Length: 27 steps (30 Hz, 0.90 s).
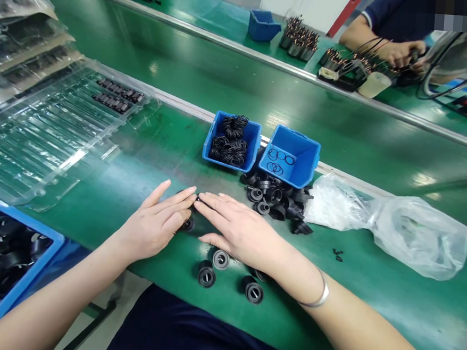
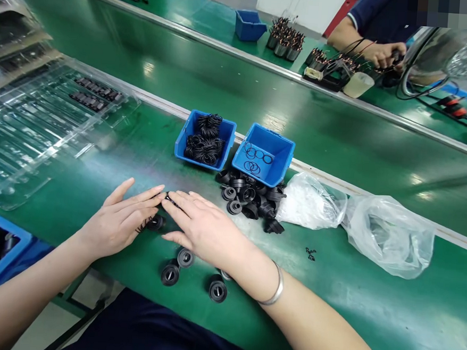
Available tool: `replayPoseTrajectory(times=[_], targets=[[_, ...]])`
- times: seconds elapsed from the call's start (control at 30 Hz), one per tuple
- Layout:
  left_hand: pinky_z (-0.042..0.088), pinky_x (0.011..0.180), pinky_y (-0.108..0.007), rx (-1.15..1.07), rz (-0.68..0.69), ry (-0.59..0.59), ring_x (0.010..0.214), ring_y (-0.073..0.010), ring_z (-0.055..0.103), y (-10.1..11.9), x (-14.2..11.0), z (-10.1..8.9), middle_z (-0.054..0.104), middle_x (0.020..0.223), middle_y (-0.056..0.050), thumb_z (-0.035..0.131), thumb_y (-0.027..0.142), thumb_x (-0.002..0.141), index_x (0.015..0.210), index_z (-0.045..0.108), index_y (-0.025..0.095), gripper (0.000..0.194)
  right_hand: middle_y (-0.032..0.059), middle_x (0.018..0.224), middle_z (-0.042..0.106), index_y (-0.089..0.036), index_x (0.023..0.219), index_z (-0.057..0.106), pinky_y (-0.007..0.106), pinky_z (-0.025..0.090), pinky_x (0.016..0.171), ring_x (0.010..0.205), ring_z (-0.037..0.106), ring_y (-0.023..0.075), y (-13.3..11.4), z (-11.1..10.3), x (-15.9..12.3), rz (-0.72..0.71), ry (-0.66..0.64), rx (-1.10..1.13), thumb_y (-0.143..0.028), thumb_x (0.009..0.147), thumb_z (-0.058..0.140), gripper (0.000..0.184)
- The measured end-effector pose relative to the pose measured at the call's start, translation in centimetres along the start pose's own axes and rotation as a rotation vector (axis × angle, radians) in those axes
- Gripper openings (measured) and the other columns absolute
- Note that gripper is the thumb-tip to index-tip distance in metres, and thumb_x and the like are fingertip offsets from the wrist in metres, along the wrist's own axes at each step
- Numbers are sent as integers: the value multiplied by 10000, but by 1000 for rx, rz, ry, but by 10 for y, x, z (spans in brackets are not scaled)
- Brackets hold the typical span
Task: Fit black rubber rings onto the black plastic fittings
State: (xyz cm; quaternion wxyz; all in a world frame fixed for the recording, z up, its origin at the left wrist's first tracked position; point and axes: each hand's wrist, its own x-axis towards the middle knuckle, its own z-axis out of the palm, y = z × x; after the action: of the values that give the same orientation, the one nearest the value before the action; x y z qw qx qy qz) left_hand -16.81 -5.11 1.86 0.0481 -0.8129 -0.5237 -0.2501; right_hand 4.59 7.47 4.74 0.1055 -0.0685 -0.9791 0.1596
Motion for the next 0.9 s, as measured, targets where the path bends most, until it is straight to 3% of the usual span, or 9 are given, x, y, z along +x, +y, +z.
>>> replayPoseTrajectory(times=[0.23, 0.4, 0.5, 0.57, 0.63, 0.77, 0.9], targets=[[235, 1220, -561, 48, 35, -6, 1358, -265, 510, 4, 2, 4, 656, 1326, -165, 470, 17, 917, 1029, 596, 149, 215, 217, 1490, 475, -29, 1416, 506, 486, 345, 1211, 1416, 431, 314, 1, -1, -5, 8, -25, -41, -506, 990, 481, 640], [258, 1201, -584, 59, 21, -16, 1351, -270, 523, 5, 4, 0, 669, 1310, -155, 447, -10, 904, 1033, 587, 156, 253, 207, 1494, 477, -50, 1422, 498, 478, 306, 1230, 1440, 395, 310, -3, -2, -1, -2, -10, -49, -521, 988, 476, 641], [301, 1177, -586, 43, -73, 42, 1332, -288, 546, 11, 4, -10, 635, 1357, -151, 469, -19, 889, 1049, 606, 160, 277, 177, 1498, 484, -94, 1438, 478, 468, 349, 1208, 1420, 428, 283, 0, -17, -8, 65, 77, 15, -481, 1003, 477, 582], [421, 1114, -496, -11, -182, 132, 1253, -267, 610, 19, 3, -18, 642, 1329, -146, 515, 4, 894, 1078, 632, 163, 271, 160, 1479, 504, -131, 1403, 513, 468, 413, 1161, 1378, 474, 268, 3, -29, -20, 170, 140, 85, -422, 1008, 498, 491], [515, 1008, -381, -122, -309, 174, 1139, -216, 662, 31, 3, -24, 689, 1211, -100, 548, 50, 914, 1094, 650, 187, 248, 136, 1417, 550, -170, 1322, 580, 469, 462, 1110, 1316, 520, 266, 5, -38, -34, 246, 120, 155, -386, 991, 538, 397], [553, 865, -267, -359, -484, 59, 943, -151, 704, 55, 8, -21, 741, 950, 0, 575, 188, 960, 1104, 663, 236, 176, 123, 1334, 579, -180, 1289, 593, 453, 489, 1064, 1237, 554, 265, 7, -37, -55, 272, -17, 238, -355, 948, 614, 384], [554, 777, -229, -427, -542, 36, 818, -124, 722, 68, 18, -7, 756, 889, 33, 593, 268, 964, 1098, 668, 249, 154, 131, 1239, 602, -148, 1199, 623, 430, 501, 1023, 1157, 575, 259, 7, -26, -55, 277, -2, 232, -351, 936, 634, 333]])
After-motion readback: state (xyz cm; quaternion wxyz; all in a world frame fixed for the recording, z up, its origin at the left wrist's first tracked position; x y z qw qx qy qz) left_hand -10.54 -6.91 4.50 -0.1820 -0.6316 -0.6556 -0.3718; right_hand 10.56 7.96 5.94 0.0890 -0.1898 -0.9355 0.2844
